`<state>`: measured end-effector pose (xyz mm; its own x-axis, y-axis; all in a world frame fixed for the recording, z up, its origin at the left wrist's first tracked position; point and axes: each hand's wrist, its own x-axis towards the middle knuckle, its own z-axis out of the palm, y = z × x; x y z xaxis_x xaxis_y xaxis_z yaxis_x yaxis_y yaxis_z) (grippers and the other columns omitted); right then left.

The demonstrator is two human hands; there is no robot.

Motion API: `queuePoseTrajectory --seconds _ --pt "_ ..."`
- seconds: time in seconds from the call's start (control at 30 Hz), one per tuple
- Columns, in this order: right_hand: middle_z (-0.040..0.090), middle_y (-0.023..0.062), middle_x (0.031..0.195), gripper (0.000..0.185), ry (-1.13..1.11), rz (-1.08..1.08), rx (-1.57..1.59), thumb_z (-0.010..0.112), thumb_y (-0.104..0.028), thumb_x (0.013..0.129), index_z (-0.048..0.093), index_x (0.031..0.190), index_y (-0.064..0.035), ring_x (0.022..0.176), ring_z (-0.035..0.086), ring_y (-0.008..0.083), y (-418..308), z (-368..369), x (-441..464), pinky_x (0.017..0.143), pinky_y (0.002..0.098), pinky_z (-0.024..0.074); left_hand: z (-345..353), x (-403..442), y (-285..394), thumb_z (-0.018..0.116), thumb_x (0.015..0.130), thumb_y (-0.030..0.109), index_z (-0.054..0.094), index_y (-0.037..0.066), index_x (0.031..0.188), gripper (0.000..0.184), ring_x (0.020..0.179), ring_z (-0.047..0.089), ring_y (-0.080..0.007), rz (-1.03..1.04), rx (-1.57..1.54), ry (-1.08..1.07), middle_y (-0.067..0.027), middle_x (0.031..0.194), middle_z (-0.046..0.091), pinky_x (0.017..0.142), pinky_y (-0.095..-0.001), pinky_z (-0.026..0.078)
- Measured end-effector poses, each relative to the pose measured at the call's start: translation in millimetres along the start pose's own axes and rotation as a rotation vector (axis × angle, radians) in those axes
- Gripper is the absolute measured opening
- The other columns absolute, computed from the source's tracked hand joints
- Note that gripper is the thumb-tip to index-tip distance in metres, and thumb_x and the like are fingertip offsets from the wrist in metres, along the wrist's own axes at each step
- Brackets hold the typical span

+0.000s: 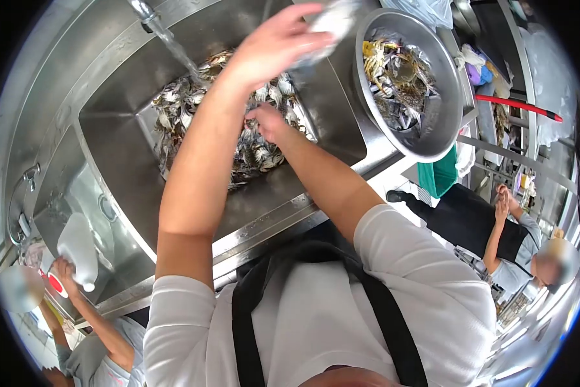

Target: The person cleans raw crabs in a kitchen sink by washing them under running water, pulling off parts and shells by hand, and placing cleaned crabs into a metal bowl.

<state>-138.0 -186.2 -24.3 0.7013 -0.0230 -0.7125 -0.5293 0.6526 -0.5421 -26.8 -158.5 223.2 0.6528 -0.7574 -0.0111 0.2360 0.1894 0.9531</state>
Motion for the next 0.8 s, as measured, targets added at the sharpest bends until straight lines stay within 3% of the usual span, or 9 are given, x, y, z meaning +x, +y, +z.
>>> queuePoseTrajectory --seconds 0.03,0.17,0.23,0.3,0.5,0.6,0.7,0.77,0.8 --pt "0.059 0.0078 0.087 0.05 0.094 -0.006 -0.188 0.065 0.004 0.072 0.055 0.121 0.0015 0.071 0.058 0.0198 -12.3 22.1 -22.2 0.052 0.0342 0.0463 17.0 -3.2 32.4 0.074 0.087 0.024 0.054 0.004 0.132 0.053 0.102 0.063 -0.0209 0.026 0.252 0.056 -0.0136 0.115 0.066 0.09 -0.0292 0.048" --pt "0.061 0.008 0.091 0.055 -0.033 -0.092 -0.14 0.068 0.003 0.072 0.054 0.125 0.0008 0.078 0.058 0.0187 3.6 56.8 2.6 0.061 0.0345 0.0464 -21.4 -1.3 17.5 0.067 0.092 0.02 0.057 0.001 0.13 0.043 0.096 0.066 -0.0183 0.105 0.276 0.206 -0.0116 0.111 0.067 0.088 -0.0292 0.05" --pt "0.064 0.0113 0.107 0.062 0.037 -0.081 -0.132 0.068 0.003 0.073 0.054 0.134 -0.0018 0.093 0.06 0.0229 -5.7 82.6 6.6 0.079 0.0363 0.0486 -64.2 -20.3 -6.3 0.065 0.092 0.022 0.063 0.002 0.122 0.036 0.093 0.066 -0.0176 -0.139 0.116 0.435 -0.0088 0.106 0.069 0.085 -0.0299 0.053" --pt "0.063 0.0145 0.115 0.065 0.121 -0.174 -0.209 0.067 0.002 0.074 0.051 0.137 0.0002 0.097 0.059 0.0239 -14.7 107.0 8.2 0.084 0.0375 0.0482 -107.7 -35.3 -39.6 0.065 0.092 0.02 0.064 0.0 0.116 0.031 0.088 0.066 -0.0167 -0.275 0.19 0.552 -0.0098 0.104 0.068 0.081 -0.0282 0.054" --pt "0.063 0.0154 0.117 0.046 0.035 -0.152 -0.261 0.064 -0.008 0.083 0.057 0.128 -0.0001 0.103 0.059 0.0265 -46.6 143.3 12.6 0.088 0.0388 0.0476 -137.6 -70.4 -54.9 0.066 0.087 0.012 0.068 -0.002 0.106 0.024 0.077 0.064 -0.0125 -0.252 0.083 0.649 -0.0055 0.09 0.068 0.069 -0.0241 0.051" --pt "0.063 0.012 0.11 0.03 -0.106 -0.189 0.039 0.06 -0.015 0.088 0.062 0.117 -0.0043 0.093 0.06 0.0242 -8.4 133.0 77.1 0.08 0.0396 0.0492 -134.1 -82.1 -62.6 0.063 0.088 0.007 0.069 -0.002 0.102 0.017 0.074 0.061 -0.0103 -0.229 0.247 0.566 -0.0047 0.086 0.069 0.066 -0.023 0.049" --pt "0.06 0.0056 0.093 0.018 -0.181 -0.057 0.147 0.061 -0.018 0.088 0.062 0.104 -0.0096 0.07 0.054 0.0171 -45.0 133.7 8.2 0.057 0.0343 0.0469 -140.6 -103.6 -68.5 0.064 0.089 0.007 0.068 -0.001 0.105 0.018 0.078 0.062 -0.0112 -0.103 0.18 0.777 -0.0045 0.089 0.068 0.068 -0.0251 0.051" --pt "0.059 0.0082 0.081 0.023 -0.197 0.149 0.275 0.059 -0.019 0.088 0.059 0.107 -0.0062 0.064 0.054 0.0213 -52.3 125.4 12.1 0.057 0.038 0.0482 -150.3 -119.8 -78.3 0.064 0.09 0.007 0.069 0.0 0.104 0.017 0.077 0.062 -0.0107 -0.086 0.149 0.89 -0.0027 0.087 0.068 0.067 -0.0244 0.05" --pt "0.06 0.0108 0.083 0.03 -0.319 0.186 0.348 0.055 -0.022 0.089 0.06 0.11 -0.0017 0.071 0.06 0.0236 -49.9 117.1 17.1 0.066 0.0374 0.0557 -156.5 -129.1 -88.6 0.065 0.09 0.008 0.069 0.0 0.104 0.017 0.076 0.061 -0.0106 -0.109 0.165 0.926 -0.0028 0.088 0.068 0.067 -0.024 0.05"
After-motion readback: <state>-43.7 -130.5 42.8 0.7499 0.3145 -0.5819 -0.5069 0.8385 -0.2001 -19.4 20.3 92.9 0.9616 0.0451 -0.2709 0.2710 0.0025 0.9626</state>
